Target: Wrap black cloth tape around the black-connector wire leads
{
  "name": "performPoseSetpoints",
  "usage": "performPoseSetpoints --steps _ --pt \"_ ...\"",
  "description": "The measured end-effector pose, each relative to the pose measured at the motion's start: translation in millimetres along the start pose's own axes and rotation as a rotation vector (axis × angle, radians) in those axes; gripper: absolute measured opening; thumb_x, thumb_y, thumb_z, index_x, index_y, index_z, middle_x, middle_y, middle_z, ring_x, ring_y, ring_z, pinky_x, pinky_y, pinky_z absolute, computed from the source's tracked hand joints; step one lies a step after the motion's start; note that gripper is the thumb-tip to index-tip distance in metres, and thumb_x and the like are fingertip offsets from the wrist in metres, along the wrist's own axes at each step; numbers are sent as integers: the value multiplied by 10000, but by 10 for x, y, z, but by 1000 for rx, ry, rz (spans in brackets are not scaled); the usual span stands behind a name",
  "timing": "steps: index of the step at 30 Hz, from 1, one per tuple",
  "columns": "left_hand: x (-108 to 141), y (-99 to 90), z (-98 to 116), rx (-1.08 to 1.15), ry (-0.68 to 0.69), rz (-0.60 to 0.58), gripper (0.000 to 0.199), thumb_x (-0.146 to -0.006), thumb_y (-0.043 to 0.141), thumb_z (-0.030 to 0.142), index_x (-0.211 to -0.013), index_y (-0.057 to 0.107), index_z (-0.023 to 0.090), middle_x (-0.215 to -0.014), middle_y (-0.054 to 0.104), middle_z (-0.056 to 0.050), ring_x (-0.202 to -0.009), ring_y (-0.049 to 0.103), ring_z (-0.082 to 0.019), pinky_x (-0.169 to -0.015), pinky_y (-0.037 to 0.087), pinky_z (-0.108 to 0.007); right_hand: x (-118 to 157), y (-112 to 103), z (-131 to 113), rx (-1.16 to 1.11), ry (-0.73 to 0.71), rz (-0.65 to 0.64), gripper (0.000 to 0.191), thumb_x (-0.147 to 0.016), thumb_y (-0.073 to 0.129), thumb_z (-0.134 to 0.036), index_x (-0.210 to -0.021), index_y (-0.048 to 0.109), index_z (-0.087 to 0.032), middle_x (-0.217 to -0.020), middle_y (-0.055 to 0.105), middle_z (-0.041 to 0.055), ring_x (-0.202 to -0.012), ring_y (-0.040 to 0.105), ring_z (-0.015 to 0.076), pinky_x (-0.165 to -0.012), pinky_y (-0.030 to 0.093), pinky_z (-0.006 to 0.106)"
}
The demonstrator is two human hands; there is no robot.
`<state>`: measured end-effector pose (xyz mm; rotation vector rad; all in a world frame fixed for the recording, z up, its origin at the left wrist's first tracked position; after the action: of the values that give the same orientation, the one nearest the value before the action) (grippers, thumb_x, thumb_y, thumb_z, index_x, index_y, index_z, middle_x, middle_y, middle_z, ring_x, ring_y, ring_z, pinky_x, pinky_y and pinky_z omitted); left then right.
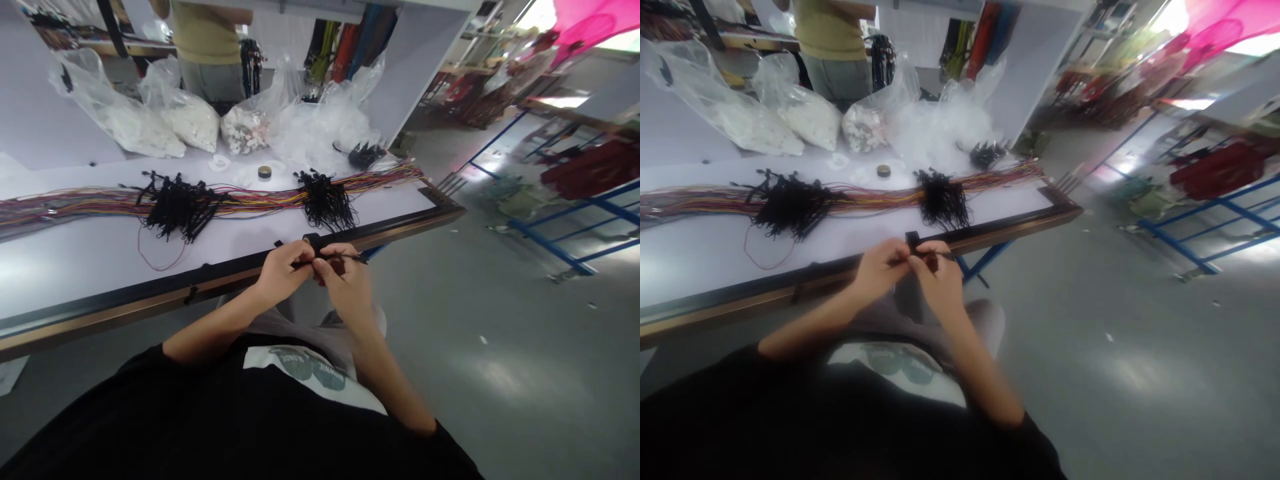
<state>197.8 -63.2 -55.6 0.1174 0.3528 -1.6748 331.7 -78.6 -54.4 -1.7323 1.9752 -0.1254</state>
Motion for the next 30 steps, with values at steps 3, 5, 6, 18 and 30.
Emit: performPoseSetpoints --steps 3,5,6,18,30 --pt "34 0 5 76 -56 30 112 -641 564 91 -664 501 181 -639 520 49 -613 480 -85 -600 390 -217 -21 -28 -38 92 -34 64 99 -771 582 -327 -766 591 -228 -751 661 15 -710 619 184 -676 478 331" --pt "34 -15 6 207 -156 18 156 -653 609 158 -769 507 182 -665 535 47 -580 495 -81 -549 391 -209 -21 -54 -85 138 -86 102 112 -770 590 -332 -724 586 -230 -761 672 23 -736 630 193 -693 483 337" --pt "26 -21 7 277 -212 -12 195 -664 630 212 -807 501 181 -649 528 51 -540 485 -76 -504 373 -203 -14 -58 -109 141 -109 93 119 -767 600 -335 -709 585 -232 -760 677 22 -741 634 194 -699 487 335" --pt "93 -146 -37 119 99 -316 602 -474 817 506 -904 551 180 -904 535 -35 -804 522 -165 -712 458 -303 -56 -50 84 -200 184 38 232 -716 651 -410 -640 594 -198 -518 606 -23 -504 569 140 -567 464 289" --pt "21 15 -38 102 5 17 92 -679 573 105 -701 510 170 -685 541 32 -664 532 -92 -654 425 -227 -20 -40 15 -67 -20 39 122 -726 641 -343 -760 605 -232 -672 642 -15 -618 606 157 -589 474 294"
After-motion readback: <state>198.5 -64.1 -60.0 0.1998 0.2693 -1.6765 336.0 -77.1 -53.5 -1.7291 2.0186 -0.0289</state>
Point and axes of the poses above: each hand's wrist, its own x-axis away from the middle knuckle, its own y-axis out of the palm, z = x × y, the point moved 2 cm from there along -x, towards the middle knuckle
